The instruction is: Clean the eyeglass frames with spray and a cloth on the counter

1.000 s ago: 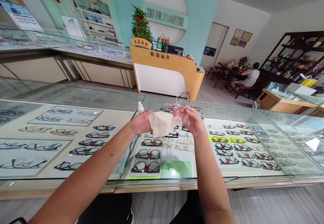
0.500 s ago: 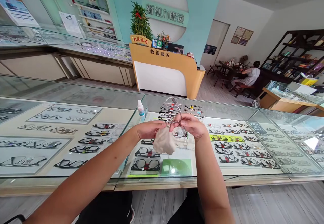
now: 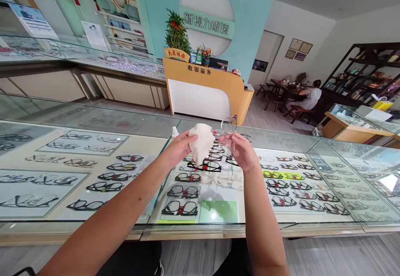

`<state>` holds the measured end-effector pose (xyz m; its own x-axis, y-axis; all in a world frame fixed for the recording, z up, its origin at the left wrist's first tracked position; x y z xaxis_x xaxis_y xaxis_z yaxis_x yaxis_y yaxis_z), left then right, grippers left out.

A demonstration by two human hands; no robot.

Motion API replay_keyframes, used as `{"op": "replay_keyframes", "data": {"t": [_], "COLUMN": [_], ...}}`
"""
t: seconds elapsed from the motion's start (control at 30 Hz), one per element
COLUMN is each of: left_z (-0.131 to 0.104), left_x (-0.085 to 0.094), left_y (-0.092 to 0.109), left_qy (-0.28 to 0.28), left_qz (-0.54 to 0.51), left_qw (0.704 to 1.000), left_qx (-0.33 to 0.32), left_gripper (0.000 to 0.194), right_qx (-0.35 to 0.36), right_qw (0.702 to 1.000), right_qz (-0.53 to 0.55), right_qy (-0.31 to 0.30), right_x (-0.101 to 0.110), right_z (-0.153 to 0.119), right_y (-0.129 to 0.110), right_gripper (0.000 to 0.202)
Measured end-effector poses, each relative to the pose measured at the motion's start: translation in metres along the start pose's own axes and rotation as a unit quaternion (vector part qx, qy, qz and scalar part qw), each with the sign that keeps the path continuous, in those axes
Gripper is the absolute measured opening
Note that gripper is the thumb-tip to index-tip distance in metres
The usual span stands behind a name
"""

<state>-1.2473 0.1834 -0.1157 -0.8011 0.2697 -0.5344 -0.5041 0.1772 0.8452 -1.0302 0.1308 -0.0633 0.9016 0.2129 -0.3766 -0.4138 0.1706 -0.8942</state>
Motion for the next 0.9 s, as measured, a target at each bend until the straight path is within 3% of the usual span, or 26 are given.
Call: {"op": "replay_keyframes", "data": {"t": [0.07,0.17,0.33,0.53,0.7,0.8,0.9], "left_z": [-0.001,-0.004,-0.008,-0.016,-0.014,-0.011,-0.012], "left_x": [0.006,0.008,-0.007,-0.017,-0.022,-0.014,-0.008], "left_y": [0.014,0.018,0.011,0.014,0.018,0.019,0.018], "left_qy": [0.039,0.061,0.029,0.001,-0.045,0.004,0.048], "left_qz": [-0.023,-0.045,-0.057,-0.022,-0.004,0.026,0.090], "left_qw": [0.997,0.994,0.995,0.995,0.992,0.990,0.984], "left_qx": [-0.056,-0.076,-0.074,-0.095,-0.117,-0.140,-0.144], "left_gripper": [0.048,0.048,0.048,0.047,0.027,0.018,0.026], "right_qx": [-0.013,-0.026,-0.051,-0.045,-0.048,-0.053,-0.061], "right_qw": [1.000,0.999,0.997,0.998,0.997,0.996,0.994], "right_qz": [0.006,0.006,0.004,-0.016,-0.036,-0.049,-0.065], "right_qy": [-0.001,-0.027,-0.051,-0.044,-0.046,-0.050,-0.057], "right_x": [-0.006,-0.022,-0.044,-0.043,-0.044,-0.047,-0.049], "right_z": [-0.001,-0.004,-0.006,0.001,0.001,-0.001,-0.001], "right_y": [0.002,0.008,0.026,0.043,0.049,0.052,0.057], "right_gripper": [0.026,0.026,0.027,0.030,0.031,0.032,0.030]}}
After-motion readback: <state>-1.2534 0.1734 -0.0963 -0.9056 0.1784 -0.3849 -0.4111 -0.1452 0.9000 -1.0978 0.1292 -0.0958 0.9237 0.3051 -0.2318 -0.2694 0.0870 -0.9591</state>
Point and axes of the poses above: each hand's wrist, its own z-axis towards the middle knuckle, its own x-axis out of the back of the hand, y = z × x, the point moved 8 cm from there along z, towards the middle knuckle, and after that the axes turned 2 degrees about x, right-handed, at the moved point
